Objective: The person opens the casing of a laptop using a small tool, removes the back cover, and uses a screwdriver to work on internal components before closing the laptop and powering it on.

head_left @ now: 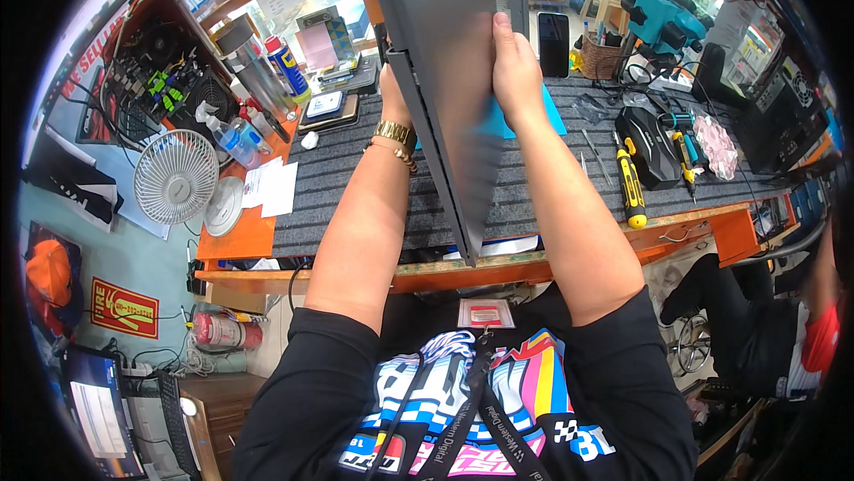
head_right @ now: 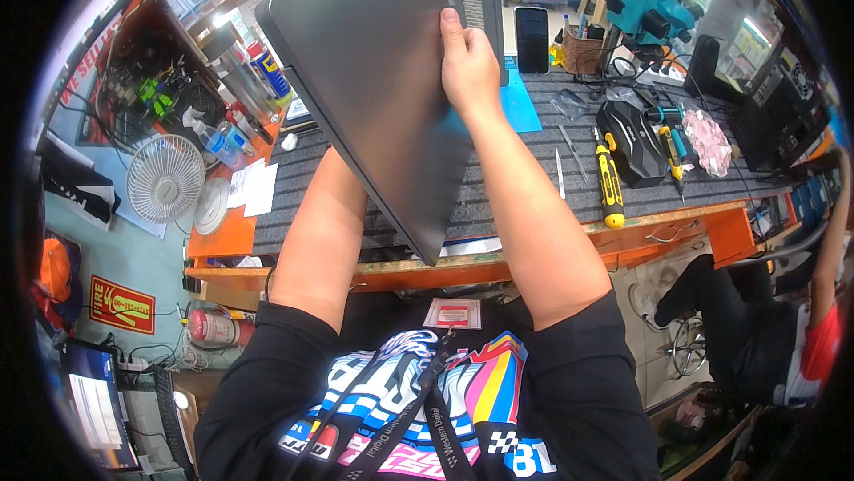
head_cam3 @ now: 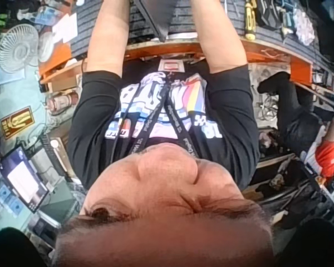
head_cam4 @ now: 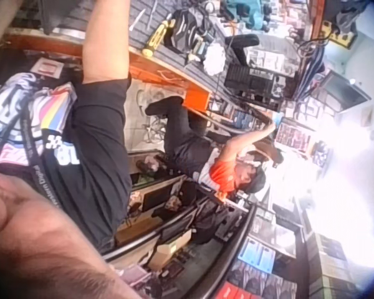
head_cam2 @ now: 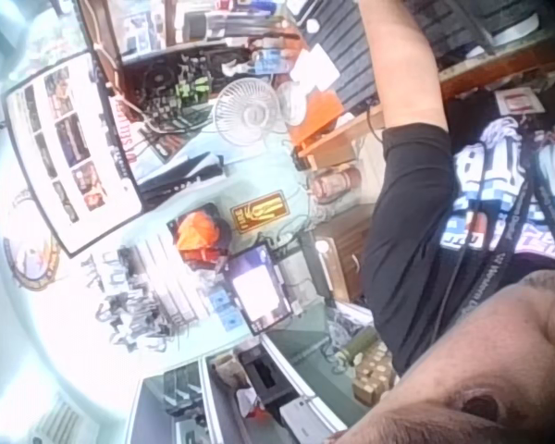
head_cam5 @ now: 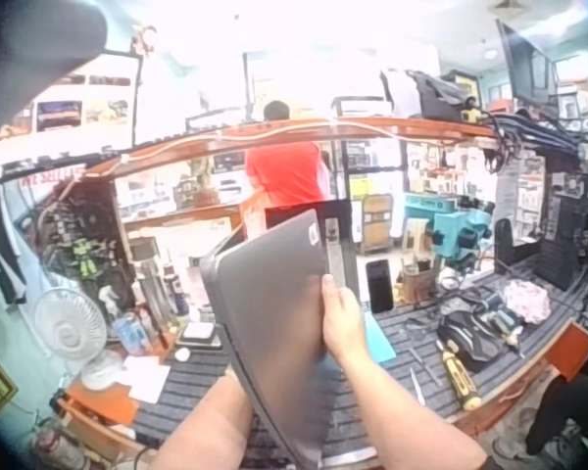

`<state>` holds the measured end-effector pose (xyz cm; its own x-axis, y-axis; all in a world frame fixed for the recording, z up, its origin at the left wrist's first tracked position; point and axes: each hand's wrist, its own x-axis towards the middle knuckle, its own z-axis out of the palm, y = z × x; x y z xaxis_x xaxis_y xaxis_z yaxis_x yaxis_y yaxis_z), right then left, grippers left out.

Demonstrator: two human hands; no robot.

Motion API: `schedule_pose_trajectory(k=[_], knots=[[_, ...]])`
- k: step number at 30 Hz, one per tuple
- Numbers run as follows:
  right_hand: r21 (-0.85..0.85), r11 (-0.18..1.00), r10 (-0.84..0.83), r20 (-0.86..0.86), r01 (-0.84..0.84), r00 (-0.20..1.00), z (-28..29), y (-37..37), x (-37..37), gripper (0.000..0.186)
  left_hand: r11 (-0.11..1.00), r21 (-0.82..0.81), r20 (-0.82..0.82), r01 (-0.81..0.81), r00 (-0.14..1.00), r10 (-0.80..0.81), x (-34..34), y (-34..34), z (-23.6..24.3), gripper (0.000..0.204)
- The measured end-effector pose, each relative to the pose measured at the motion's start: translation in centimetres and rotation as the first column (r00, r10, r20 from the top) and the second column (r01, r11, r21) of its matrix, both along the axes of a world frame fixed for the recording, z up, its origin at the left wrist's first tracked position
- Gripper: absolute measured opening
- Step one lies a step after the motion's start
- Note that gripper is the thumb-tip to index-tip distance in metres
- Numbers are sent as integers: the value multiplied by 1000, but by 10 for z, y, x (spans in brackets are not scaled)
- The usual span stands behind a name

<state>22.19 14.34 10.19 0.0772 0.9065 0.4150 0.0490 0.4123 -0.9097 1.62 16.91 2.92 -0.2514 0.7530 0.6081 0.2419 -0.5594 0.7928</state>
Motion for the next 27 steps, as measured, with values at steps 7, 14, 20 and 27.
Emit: schedule_pose_trajectory(k=[7,14,20,27], knots=[[48,998,-24,-44,26,999,-5,9,19,78,998,-2,-17,-61,998,61,8,-4,8,27],[82,988,-127,-47,131,991,-2,4,37,76,988,-142,70,-61,995,71,19,-17,21,40],[103,985,-137,-28,139,990,0,-3,46,68,982,-72,426,174,896,-128,4,4,2,49],[103,987,-114,-111,125,987,0,-3,62,66,953,-151,456,262,874,-168,4,-5,9,47]])
